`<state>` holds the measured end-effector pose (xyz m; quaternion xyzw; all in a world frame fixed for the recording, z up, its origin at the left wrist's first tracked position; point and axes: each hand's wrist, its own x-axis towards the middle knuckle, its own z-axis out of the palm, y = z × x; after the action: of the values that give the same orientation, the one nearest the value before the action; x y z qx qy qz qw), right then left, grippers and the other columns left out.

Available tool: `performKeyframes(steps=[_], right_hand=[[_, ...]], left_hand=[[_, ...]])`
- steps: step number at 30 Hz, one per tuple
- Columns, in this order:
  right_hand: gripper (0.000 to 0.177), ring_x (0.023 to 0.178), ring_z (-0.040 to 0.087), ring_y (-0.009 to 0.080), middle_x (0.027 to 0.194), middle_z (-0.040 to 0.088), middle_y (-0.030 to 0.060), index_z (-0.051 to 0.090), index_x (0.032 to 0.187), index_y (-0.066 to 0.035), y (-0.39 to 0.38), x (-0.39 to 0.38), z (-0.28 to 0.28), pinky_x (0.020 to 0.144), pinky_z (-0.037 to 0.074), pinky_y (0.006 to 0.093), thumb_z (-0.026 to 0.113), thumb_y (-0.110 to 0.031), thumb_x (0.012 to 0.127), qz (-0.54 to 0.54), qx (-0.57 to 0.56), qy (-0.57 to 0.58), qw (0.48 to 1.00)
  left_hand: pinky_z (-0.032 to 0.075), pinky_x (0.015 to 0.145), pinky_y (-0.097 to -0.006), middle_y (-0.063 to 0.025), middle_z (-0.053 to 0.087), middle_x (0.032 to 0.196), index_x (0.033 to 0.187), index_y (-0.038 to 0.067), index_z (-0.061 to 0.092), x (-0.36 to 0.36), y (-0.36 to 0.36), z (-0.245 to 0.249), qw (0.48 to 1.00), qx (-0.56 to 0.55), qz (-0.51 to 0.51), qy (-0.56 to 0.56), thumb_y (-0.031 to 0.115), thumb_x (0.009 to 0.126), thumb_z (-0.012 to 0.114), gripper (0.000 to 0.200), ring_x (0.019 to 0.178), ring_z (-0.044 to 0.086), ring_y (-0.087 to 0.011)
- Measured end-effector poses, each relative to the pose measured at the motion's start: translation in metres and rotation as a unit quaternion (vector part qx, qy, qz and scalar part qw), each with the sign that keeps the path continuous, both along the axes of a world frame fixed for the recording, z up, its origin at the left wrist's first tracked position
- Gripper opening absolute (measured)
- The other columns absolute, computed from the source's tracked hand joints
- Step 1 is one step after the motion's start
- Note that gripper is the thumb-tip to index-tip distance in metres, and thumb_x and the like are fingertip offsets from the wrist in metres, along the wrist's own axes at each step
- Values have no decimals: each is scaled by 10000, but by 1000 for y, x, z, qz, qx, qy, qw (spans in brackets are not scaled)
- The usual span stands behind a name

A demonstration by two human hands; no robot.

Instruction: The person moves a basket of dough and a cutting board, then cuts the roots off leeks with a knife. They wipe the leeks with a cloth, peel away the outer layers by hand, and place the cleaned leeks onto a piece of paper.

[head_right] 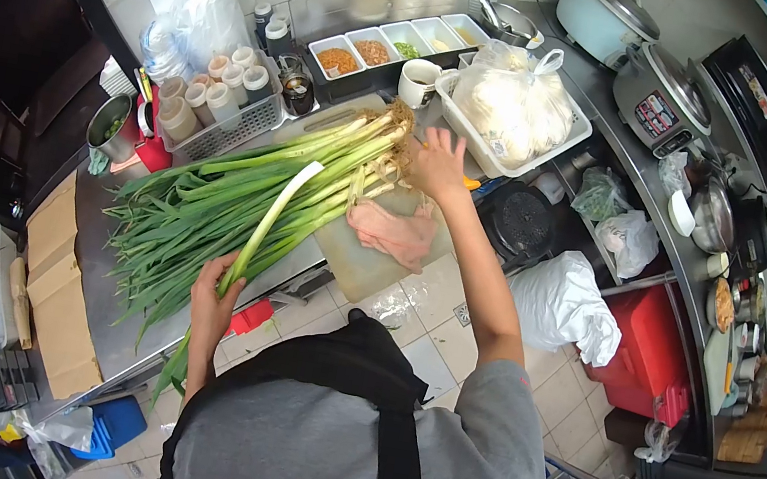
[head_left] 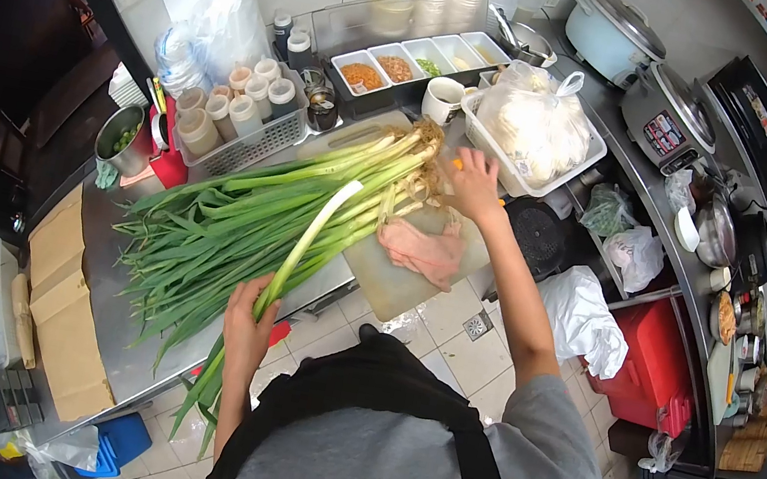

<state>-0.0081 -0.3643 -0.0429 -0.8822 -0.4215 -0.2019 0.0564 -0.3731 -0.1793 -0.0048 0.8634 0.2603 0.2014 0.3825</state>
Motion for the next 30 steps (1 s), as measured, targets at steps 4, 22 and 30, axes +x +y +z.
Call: performKeyframes(steps=[4,22,30], right_hand=[[399,1122,413,231,1105,502,57,648,1019,-139,-8,-26,51,926,297,464,745,-289,662,-41,-38,102,993],[486,701,565,181,641,578,102,681,937,-55,-19,31,-31,674,452,327,559,-511,825,124,31,329,936],[694,1148,447,307,1213,482,169,445,1328,-108,-5,-13,31,946,358,454,655,-431,750,-171,-193,322,911]], left_hand=[[438,789,-379,-162,582,964,1082,37,579,-2,2,-2,1000,-4,1,-10,18,750,623,336,897,558,-341],[436,792,-368,-166,581,959,1097,41,581,6,5,-1,999,-16,-28,-35,14,751,623,349,893,564,-332],[442,780,-365,-164,577,935,1095,36,581,-7,1,-4,1000,-16,-16,-8,15,749,629,349,878,566,-324]])
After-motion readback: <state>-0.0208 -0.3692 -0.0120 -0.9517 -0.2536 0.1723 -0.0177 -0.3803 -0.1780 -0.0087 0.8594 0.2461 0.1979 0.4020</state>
